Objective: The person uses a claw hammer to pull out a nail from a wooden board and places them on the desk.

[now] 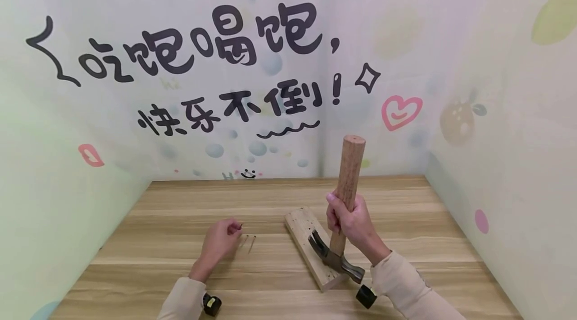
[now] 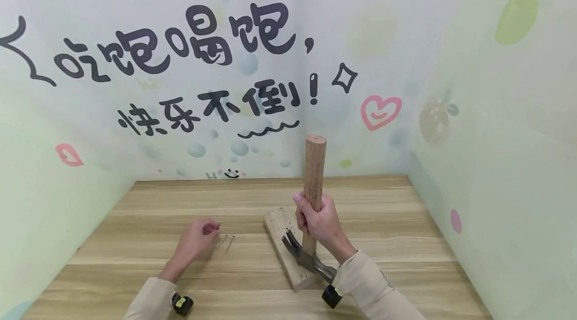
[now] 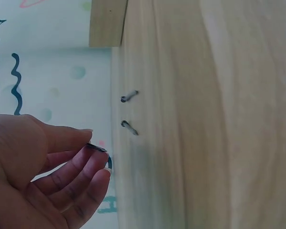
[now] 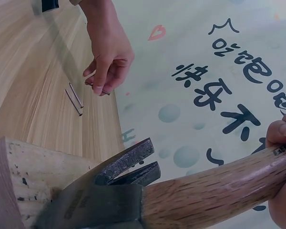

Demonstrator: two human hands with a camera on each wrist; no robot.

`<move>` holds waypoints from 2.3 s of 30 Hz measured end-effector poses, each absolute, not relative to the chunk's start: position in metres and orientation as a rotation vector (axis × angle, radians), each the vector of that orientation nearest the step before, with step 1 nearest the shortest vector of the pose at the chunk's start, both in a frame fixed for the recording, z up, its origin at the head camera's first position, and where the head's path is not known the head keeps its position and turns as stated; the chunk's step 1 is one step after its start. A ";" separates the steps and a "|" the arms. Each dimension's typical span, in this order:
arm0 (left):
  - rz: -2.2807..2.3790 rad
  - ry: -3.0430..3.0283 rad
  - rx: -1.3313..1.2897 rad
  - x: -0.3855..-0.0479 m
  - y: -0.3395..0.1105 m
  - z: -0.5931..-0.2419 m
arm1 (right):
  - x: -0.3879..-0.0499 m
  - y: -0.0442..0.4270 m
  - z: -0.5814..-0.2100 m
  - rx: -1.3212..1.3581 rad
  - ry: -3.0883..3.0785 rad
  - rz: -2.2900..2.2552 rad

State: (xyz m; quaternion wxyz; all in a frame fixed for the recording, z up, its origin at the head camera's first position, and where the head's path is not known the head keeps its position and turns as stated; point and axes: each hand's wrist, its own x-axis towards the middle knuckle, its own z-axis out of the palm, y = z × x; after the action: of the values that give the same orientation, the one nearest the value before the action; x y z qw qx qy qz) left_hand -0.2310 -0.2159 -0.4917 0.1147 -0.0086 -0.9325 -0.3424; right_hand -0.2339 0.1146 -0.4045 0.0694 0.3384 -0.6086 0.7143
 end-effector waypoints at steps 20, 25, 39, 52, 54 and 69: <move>-0.881 -2.851 0.055 -0.235 -0.225 -0.506 | -0.234 0.115 -0.408 1.020 -1.800 2.200; -0.878 -2.863 0.063 -0.236 -0.224 -0.506 | -0.234 0.115 -0.409 1.003 -1.801 2.192; -0.856 -2.870 0.031 -0.235 -0.226 -0.505 | -0.231 0.115 -0.408 0.998 -1.797 2.198; -0.856 -2.824 0.054 -0.238 -0.202 -0.494 | -0.229 0.117 -0.407 1.020 -1.831 2.165; -0.864 -2.796 0.037 -0.240 -0.191 -0.491 | -0.229 0.117 -0.407 1.021 -1.833 2.162; -1.025 -2.738 -0.179 -0.261 -0.118 -0.491 | -0.229 0.115 -0.416 0.879 -1.870 2.060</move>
State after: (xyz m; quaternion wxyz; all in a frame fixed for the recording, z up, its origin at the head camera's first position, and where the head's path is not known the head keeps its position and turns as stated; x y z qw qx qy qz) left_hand -0.2606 -0.1179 -0.4908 0.1060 -0.0607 -0.9295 -0.3480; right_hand -0.2285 0.1146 -0.4157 0.1114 0.2994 -0.6369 0.7016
